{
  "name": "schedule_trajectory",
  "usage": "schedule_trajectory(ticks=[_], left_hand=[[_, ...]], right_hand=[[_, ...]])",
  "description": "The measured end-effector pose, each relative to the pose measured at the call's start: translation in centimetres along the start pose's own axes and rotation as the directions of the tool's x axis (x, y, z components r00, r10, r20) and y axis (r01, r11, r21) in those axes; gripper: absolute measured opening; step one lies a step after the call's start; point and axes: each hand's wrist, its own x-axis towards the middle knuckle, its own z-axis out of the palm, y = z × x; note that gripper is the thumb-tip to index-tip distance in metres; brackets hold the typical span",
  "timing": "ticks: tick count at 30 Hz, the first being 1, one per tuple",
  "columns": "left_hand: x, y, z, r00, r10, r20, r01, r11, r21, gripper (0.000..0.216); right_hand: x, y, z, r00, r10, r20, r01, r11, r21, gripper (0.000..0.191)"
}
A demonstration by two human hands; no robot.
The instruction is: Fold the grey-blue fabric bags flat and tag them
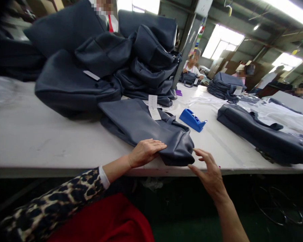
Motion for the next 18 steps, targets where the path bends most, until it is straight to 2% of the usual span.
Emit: schedule_trajectory(ticks=[1, 3, 5, 8, 11, 16, 18], left_hand=[[0.4, 0.0, -0.3, 1.000, 0.001, -0.007, -0.001, 1.000, -0.003, 0.038], [1.0, -0.1, -0.7, 1.000, 0.008, -0.009, -0.008, 1.000, -0.010, 0.038], [1.2, -0.2, -1.1, 1.000, 0.016, 0.003, -0.016, 1.000, -0.014, 0.037], [1.1, -0.3, -1.6, 0.999, 0.014, 0.032, -0.013, 1.000, -0.018, 0.036], [1.1, -0.5, -1.6, 0.999, 0.011, 0.051, -0.011, 1.000, -0.005, 0.038], [1.8, -0.4, -1.3, 0.999, 0.021, 0.040, -0.022, 0.999, 0.031, 0.037], [2.1, -0.3, -1.4, 0.999, 0.019, 0.045, -0.021, 0.999, 0.039, 0.036]], right_hand=[[-0.2, -0.8, -0.4, 0.990, -0.114, 0.082, 0.122, 0.988, -0.092, 0.054], [-0.2, -1.7, -0.3, 0.961, -0.246, 0.123, 0.269, 0.933, -0.239, 0.050], [0.3, -1.8, 0.4, 0.943, -0.321, 0.088, 0.331, 0.878, -0.345, 0.040], [1.2, -1.5, 0.8, 0.913, -0.383, 0.140, 0.407, 0.835, -0.370, 0.020], [1.4, -1.4, 0.0, 0.902, -0.401, 0.157, 0.431, 0.835, -0.343, 0.011], [0.3, -2.1, -1.2, 0.923, -0.385, -0.012, 0.353, 0.857, -0.376, 0.014], [0.0, -2.6, -0.9, 0.913, -0.409, -0.009, 0.361, 0.817, -0.450, 0.022]])
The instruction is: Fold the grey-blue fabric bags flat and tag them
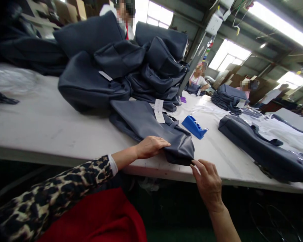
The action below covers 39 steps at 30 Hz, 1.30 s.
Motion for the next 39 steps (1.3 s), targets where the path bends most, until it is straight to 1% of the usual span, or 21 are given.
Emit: schedule_trajectory(ticks=[2, 4, 6, 8, 9, 11, 13, 16, 18, 22, 24, 25, 27, 28, 29, 30, 32, 34, 35, 37, 39], left_hand=[[0.2, 0.1, -0.2, 1.000, -0.007, 0.006, 0.007, 1.000, 0.010, 0.034], [0.3, 0.1, -0.5, 1.000, -0.017, 0.014, 0.017, 1.000, 0.015, 0.033], [0.3, 0.0, -0.8, 1.000, -0.026, 0.015, 0.026, 1.000, 0.014, 0.032], [0.3, -0.1, -1.1, 0.999, -0.029, 0.013, 0.029, 1.000, 0.008, 0.032], [0.3, -0.2, -1.2, 0.999, -0.029, 0.014, 0.028, 1.000, 0.003, 0.032], [0.2, -0.3, -1.2, 0.999, -0.021, 0.033, 0.021, 1.000, -0.003, 0.032], [0.3, -0.2, -0.9, 0.998, -0.017, 0.059, 0.017, 1.000, -0.003, 0.031], [0.4, -0.1, -0.2, 0.996, -0.037, 0.077, 0.036, 0.999, 0.016, 0.030], [0.4, 0.0, 0.3, 0.996, -0.046, 0.074, 0.043, 0.998, 0.036, 0.029], [-0.1, 0.1, 1.9, 0.999, -0.001, 0.049, -0.004, 0.996, 0.092, 0.026], [-0.8, 0.5, 3.2, 1.000, 0.009, 0.029, -0.012, 0.991, 0.134, 0.026], [-1.1, 0.8, 3.9, 1.000, 0.006, 0.020, -0.009, 0.988, 0.157, 0.027], [-1.3, 2.1, 5.3, 1.000, -0.007, 0.009, 0.005, 0.981, 0.196, 0.030], [-1.2, 3.0, 6.0, 1.000, -0.013, 0.009, 0.011, 0.978, 0.209, 0.031], [-0.8, 4.1, 6.6, 1.000, -0.022, 0.010, 0.019, 0.976, 0.218, 0.032], [-0.3, 5.3, 7.2, 0.999, -0.029, 0.018, 0.024, 0.975, 0.221, 0.032], [1.0, 7.4, 8.2, 0.998, -0.035, 0.044, 0.025, 0.978, 0.206, 0.032], [1.9, 8.6, 8.9, 0.997, -0.023, 0.074, 0.010, 0.987, 0.162, 0.033], [2.1, 8.6, 9.0, 0.995, 0.002, 0.096, -0.013, 0.992, 0.122, 0.033], [1.8, 7.3, 8.6, 0.984, 0.093, 0.150, -0.096, 0.995, 0.014, 0.037], [0.7, 4.3, 7.1, 0.965, 0.189, 0.185, -0.182, 0.982, -0.054, 0.044]], right_hand=[[0.1, -0.6, 0.4, 0.998, -0.043, 0.053, 0.048, 0.995, -0.089, 0.030], [0.2, -0.8, 1.0, 0.996, -0.033, 0.087, 0.044, 0.991, -0.129, 0.031], [0.2, -0.8, 1.7, 0.998, -0.009, 0.066, 0.015, 0.996, -0.090, 0.028], [0.3, -0.4, 2.4, 0.998, -0.019, 0.063, 0.021, 0.999, -0.031, 0.026], [0.3, -0.3, 2.7, 0.996, -0.032, 0.081, 0.034, 0.999, -0.020, 0.027], [0.6, 0.0, 3.2, 0.989, -0.047, 0.139, 0.056, 0.996, -0.063, 0.029], [1.1, 0.0, 3.4, 0.979, -0.039, 0.199, 0.068, 0.987, -0.144, 0.028], [1.4, 0.1, 3.4, 0.969, -0.021, 0.245, 0.079, 0.971, -0.227, 0.017], [0.8, 0.4, 3.2, 0.969, -0.030, 0.245, 0.088, 0.969, -0.229, 0.015], [-2.1, 1.7, 3.0, 0.957, -0.061, 0.284, 0.107, 0.983, -0.150, 0.026], [-3.3, 2.2, 2.5, 0.958, -0.016, 0.288, 0.051, 0.992, -0.116, 0.031], [-3.6, 2.1, 2.1, 0.963, 0.026, 0.267, -0.001, 0.995, -0.096, 0.032], [-3.3, 1.2, 1.3, 0.976, 0.127, 0.179, -0.122, 0.992, -0.037, 0.031], [-2.7, 0.4, 0.9, 0.977, 0.160, 0.144, -0.162, 0.987, 0.002, 0.028], [-2.1, -0.4, 0.7, 0.978, 0.162, 0.133, -0.168, 0.985, 0.039, 0.028], [-1.4, -1.3, 0.6, 0.980, 0.128, 0.155, -0.140, 0.988, 0.070, 0.033], [-0.8, -2.3, 1.1, 0.965, -0.003, 0.264, -0.028, 0.993, 0.116, 0.053], [-1.6, -1.9, 2.3, 0.927, -0.090, 0.365, 0.053, 0.993, 0.110, 0.069], [-2.5, -1.3, 3.1, 0.917, -0.089, 0.388, 0.064, 0.995, 0.078, 0.075], [-4.7, 0.6, 4.7, 0.906, -0.095, 0.412, 0.100, 0.995, 0.010, 0.075], [-6.7, 2.3, 5.9, 0.913, -0.109, 0.393, 0.135, 0.990, -0.037, 0.066]])
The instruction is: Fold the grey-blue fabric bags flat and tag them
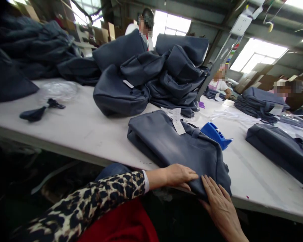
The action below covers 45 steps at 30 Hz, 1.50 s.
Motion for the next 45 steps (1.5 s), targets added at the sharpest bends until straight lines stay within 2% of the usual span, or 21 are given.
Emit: schedule_trajectory(ticks=[1, 3, 5, 7, 9, 12, 16, 18, 21, 24, 26, 28, 32, 35, 37, 39, 40, 41, 43, 45], left_hand=[[-1.4, -1.7, -1.0, 1.000, 0.018, 0.009, -0.018, 1.000, 0.013, 0.051], [-4.9, -5.3, -3.4, 0.999, -0.051, 0.014, 0.049, 0.992, 0.116, 0.068], [-8.7, -8.6, -5.7, 0.973, -0.229, 0.026, 0.217, 0.949, 0.229, 0.081], [-12.2, -10.9, -7.0, 0.923, -0.383, 0.034, 0.359, 0.889, 0.285, 0.080], [-14.8, -12.0, -7.2, 0.903, -0.427, 0.048, 0.394, 0.867, 0.305, 0.075], [-16.5, -11.9, -6.3, 0.920, -0.392, 0.029, 0.363, 0.876, 0.316, 0.072], [-16.5, -11.4, -5.7, 0.937, -0.348, 0.025, 0.322, 0.890, 0.322, 0.087], [-16.4, -11.5, -5.7, 0.941, -0.336, 0.043, 0.304, 0.893, 0.332, 0.092], [-16.1, -11.5, -5.5, 0.940, -0.337, 0.055, 0.297, 0.886, 0.356, 0.089], [-15.7, -11.3, -5.0, 0.932, -0.361, 0.021, 0.319, 0.850, 0.420, 0.062], [-15.5, -10.9, -4.9, 0.926, -0.377, -0.022, 0.347, 0.827, 0.443, 0.039], [-15.2, -10.3, -5.2, 0.924, -0.380, -0.039, 0.358, 0.826, 0.435, 0.029], [-14.2, -8.5, -6.8, 0.934, -0.357, -0.017, 0.332, 0.848, 0.413, 0.021], [-12.9, -7.0, -9.1, 0.935, -0.355, -0.018, 0.334, 0.860, 0.386, 0.015], [-12.1, -6.0, -11.2, 0.945, -0.315, -0.088, 0.324, 0.868, 0.376, 0.016], [-11.8, -4.8, -13.6, 0.943, -0.201, -0.265, 0.293, 0.878, 0.379, 0.025], [-11.9, -4.3, -14.7, 0.913, -0.136, -0.385, 0.289, 0.882, 0.373, 0.032], [-12.1, -3.7, -15.6, 0.854, -0.087, -0.513, 0.300, 0.888, 0.348, 0.039], [-13.0, -3.0, -16.5, 0.679, -0.072, -0.731, 0.347, 0.908, 0.233, 0.048], [-14.0, -3.0, -15.9, 0.493, -0.146, -0.858, 0.380, 0.923, 0.062, 0.048]], right_hand=[[-0.5, 0.5, 0.7, 1.000, -0.008, -0.021, 0.008, 1.000, -0.018, 0.062], [-1.0, 1.1, 1.6, 0.998, -0.029, -0.057, 0.027, 0.999, -0.037, 0.059], [-1.1, 1.5, 2.0, 0.996, -0.062, -0.069, 0.059, 0.997, -0.045, 0.061], [-1.0, 1.8, 2.1, 0.994, -0.088, -0.073, 0.083, 0.995, -0.058, 0.064], [-0.9, 2.0, 2.1, 0.992, -0.099, -0.083, 0.093, 0.993, -0.073, 0.067], [0.0, 1.4, 1.6, 0.988, -0.101, -0.116, 0.091, 0.991, -0.094, 0.070], [4.0, -2.7, 0.9, 0.991, -0.044, -0.128, 0.029, 0.993, -0.113, 0.076], [6.7, -5.4, 1.1, 0.995, -0.037, -0.092, 0.031, 0.997, -0.070, 0.069], [10.2, -8.5, 2.0, 0.999, -0.042, 0.002, 0.042, 0.998, -0.047, 0.066], [11.8, -10.0, 2.4, 0.996, 0.000, 0.091, 0.006, 0.998, -0.066, 0.071], [12.0, -10.6, 2.1, 0.994, 0.030, 0.103, -0.020, 0.996, -0.090, 0.076], [12.1, -11.4, 1.7, 0.995, 0.057, 0.077, -0.049, 0.993, -0.103, 0.079], [13.1, -13.3, 0.6, 0.995, 0.093, -0.047, -0.096, 0.993, -0.073, 0.075], [14.7, -13.6, -1.3, 0.992, 0.123, -0.029, -0.124, 0.991, -0.042, 0.065], [16.1, -12.4, -3.5, 0.981, 0.189, 0.030, -0.189, 0.982, -0.002, 0.057], [17.7, -10.0, -6.5, 0.957, 0.286, 0.053, -0.289, 0.956, 0.042, 0.049], [18.5, -8.5, -8.1, 0.940, 0.340, 0.033, -0.341, 0.937, 0.068, 0.044], [19.3, -6.9, -9.7, 0.920, 0.392, 0.002, -0.389, 0.914, 0.118, 0.038], [20.7, -3.6, -12.9, 0.878, 0.478, -0.039, -0.445, 0.842, 0.306, 0.029], [21.6, -0.7, -15.7, 0.814, 0.581, -0.002, -0.488, 0.687, 0.538, 0.030]])
